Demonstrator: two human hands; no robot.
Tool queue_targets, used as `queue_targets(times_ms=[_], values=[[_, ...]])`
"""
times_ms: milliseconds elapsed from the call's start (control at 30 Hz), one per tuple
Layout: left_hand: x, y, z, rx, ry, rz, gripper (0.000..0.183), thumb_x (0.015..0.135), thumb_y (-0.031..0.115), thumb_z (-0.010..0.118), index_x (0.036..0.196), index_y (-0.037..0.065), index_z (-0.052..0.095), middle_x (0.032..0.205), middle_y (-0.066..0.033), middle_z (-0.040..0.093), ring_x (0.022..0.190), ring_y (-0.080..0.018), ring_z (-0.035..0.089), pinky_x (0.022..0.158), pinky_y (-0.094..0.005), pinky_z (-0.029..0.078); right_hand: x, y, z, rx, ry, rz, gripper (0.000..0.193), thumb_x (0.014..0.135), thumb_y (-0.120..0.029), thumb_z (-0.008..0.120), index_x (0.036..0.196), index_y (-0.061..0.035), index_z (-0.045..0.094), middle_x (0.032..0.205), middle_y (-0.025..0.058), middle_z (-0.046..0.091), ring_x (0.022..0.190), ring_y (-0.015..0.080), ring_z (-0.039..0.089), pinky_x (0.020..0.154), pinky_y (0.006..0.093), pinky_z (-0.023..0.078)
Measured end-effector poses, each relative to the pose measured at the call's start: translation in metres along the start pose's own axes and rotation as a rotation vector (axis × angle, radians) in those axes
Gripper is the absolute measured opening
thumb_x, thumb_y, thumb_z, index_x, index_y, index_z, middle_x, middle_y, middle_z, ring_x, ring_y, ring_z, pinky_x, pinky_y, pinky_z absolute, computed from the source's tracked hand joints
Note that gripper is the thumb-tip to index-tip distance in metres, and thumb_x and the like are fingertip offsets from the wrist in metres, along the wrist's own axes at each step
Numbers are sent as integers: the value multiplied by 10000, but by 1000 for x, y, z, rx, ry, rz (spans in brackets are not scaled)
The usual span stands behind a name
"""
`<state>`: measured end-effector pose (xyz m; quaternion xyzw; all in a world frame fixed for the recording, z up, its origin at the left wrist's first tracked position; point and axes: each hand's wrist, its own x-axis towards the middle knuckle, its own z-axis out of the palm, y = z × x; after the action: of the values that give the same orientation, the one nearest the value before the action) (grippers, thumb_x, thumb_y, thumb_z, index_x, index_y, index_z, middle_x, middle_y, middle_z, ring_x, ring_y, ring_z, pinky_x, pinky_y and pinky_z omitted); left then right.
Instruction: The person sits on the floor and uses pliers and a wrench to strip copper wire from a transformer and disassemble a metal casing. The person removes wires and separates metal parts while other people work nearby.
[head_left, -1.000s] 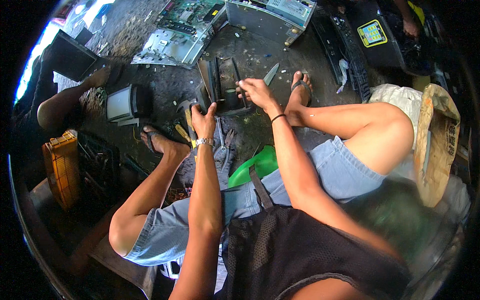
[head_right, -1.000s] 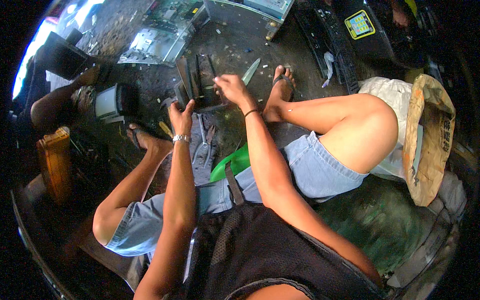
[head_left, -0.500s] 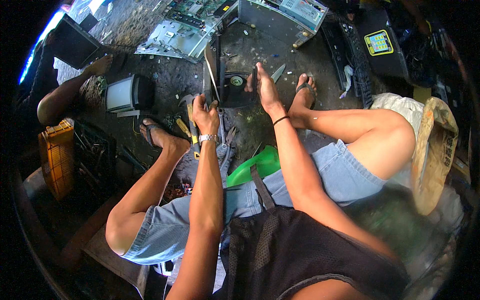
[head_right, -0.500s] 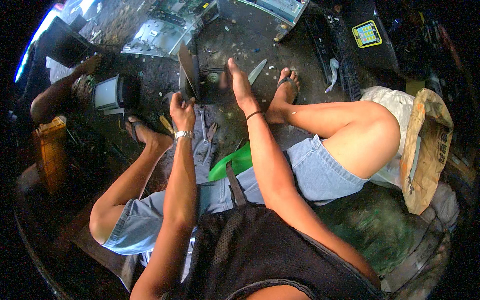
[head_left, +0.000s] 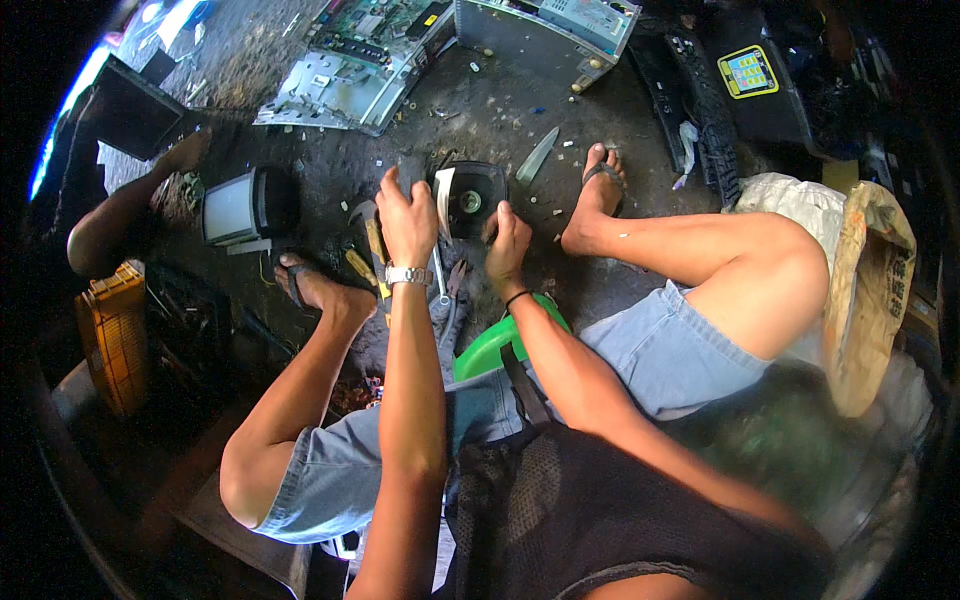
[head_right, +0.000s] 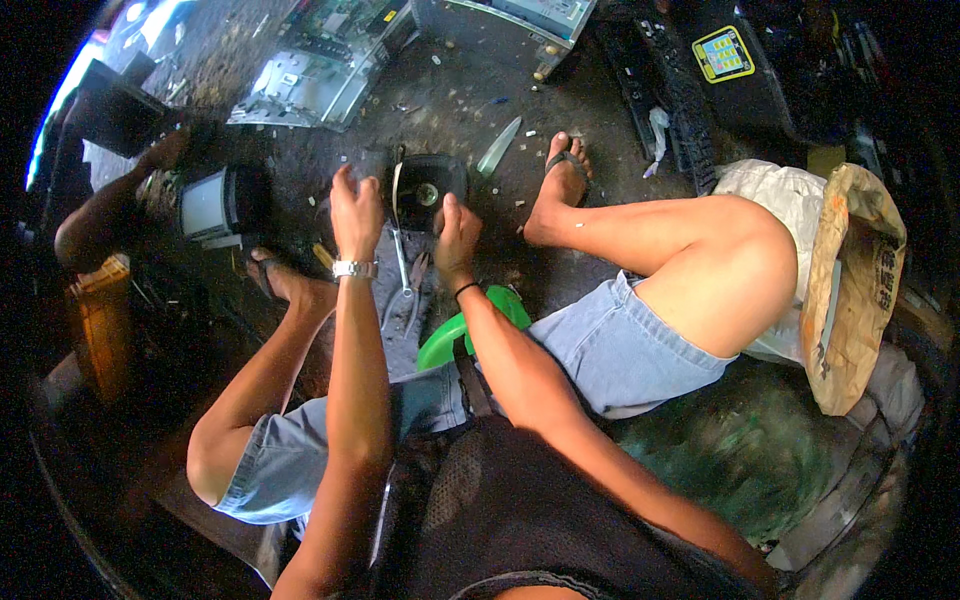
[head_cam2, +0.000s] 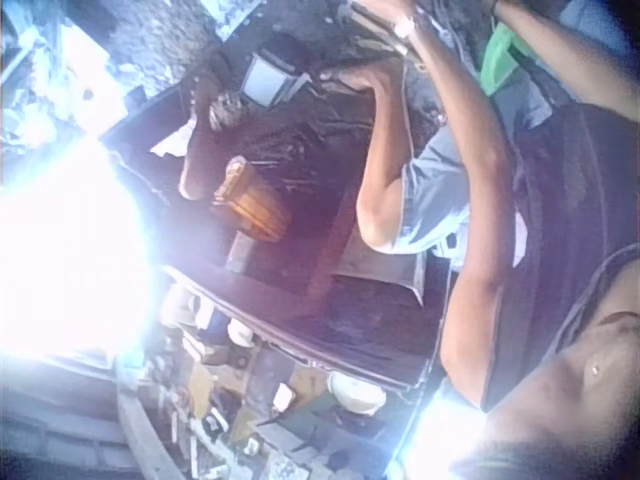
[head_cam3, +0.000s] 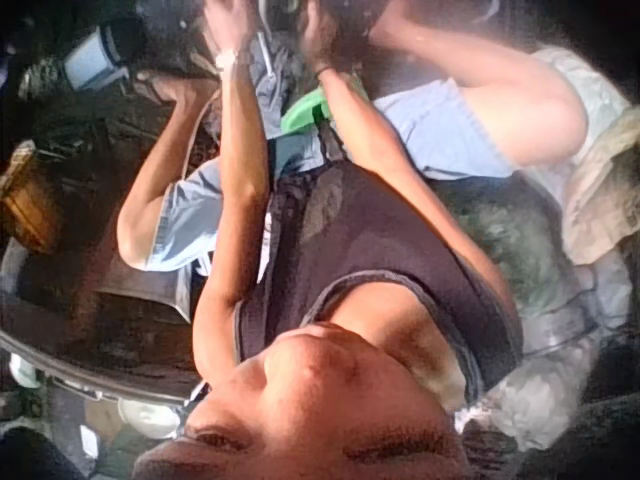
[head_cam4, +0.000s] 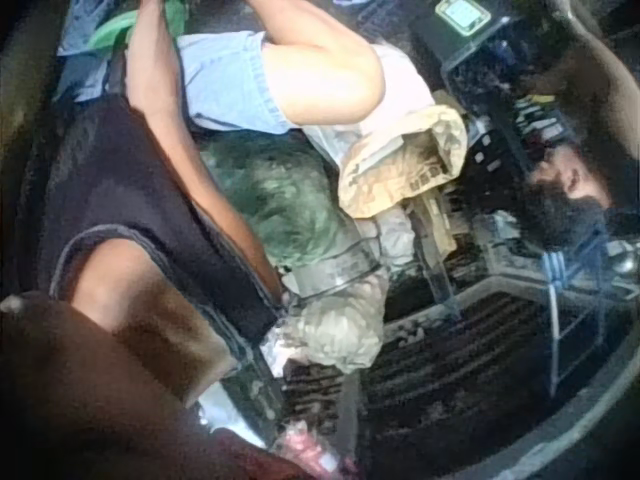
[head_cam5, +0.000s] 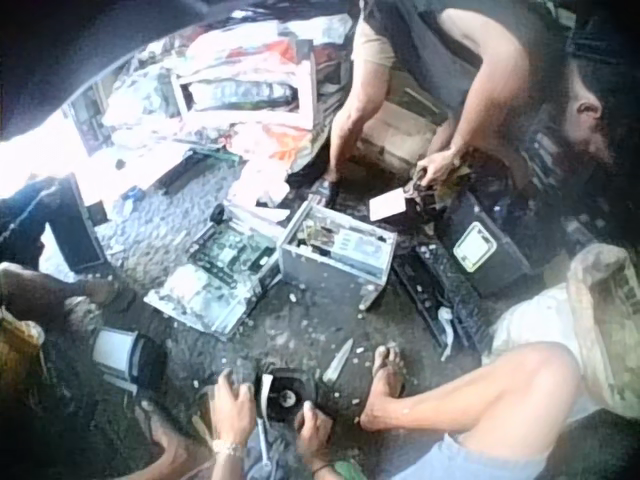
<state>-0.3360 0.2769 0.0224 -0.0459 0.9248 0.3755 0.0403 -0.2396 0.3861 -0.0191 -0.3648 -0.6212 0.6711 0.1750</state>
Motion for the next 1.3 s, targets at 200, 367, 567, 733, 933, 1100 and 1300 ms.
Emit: queue_targets(times_ms=[200,367,567,733,933,1100,1300], values=[[15,-20,21,337,-148,-26,453,976,379,481,1226,32,633,1027,-306,713,956,-511,680,858,-572,529,8,-11,2,179,29,-50,561,1042,-467,489,633,-83,487,587,-20,433,555,99,409,543,296,301],[10,-28,40,276,-118,20,413,1014,440,484,1111,46,557,1053,-274,694,902,-508,671,778,-598,513,33,-24,21,282,141,-86,557,1037,-456,498,630,-76,527,563,-10,465,478,79,408,479,262,304],[2,-35,49,252,-59,3,369,993,390,594,1056,41,491,994,-280,683,879,-513,657,736,-601,496,59,-27,32,91,334,-91,519,1057,-402,441,673,-64,524,542,-8,425,444,83,389,423,252,308],[3,-34,48,222,-96,-5,326,995,338,596,1019,33,484,911,-292,683,818,-527,647,706,-608,488,73,-22,49,147,283,-129,480,1041,-388,490,717,-37,547,567,-8,439,470,74,398,445,243,316],[2,-37,47,235,-111,12,274,996,307,578,997,50,483,918,-262,690,770,-501,661,659,-596,510,110,-7,80,-20,223,-270,443,1005,-347,578,708,-18,577,614,10,491,542,90,446,520,262,347],[1,-42,50,220,-76,6,273,992,302,589,957,51,488,894,-247,689,770,-485,665,661,-581,513,147,15,92,-105,293,-195,410,1006,-310,627,748,6,583,650,75,578,609,166,538,563,355,420],[4,-36,49,257,-105,-19,281,994,304,590,963,47,479,887,-249,686,764,-489,663,660,-588,507,195,36,86,-538,343,-167,435,944,-372,611,708,-9,653,650,160,664,607,344,640,603,467,457]])
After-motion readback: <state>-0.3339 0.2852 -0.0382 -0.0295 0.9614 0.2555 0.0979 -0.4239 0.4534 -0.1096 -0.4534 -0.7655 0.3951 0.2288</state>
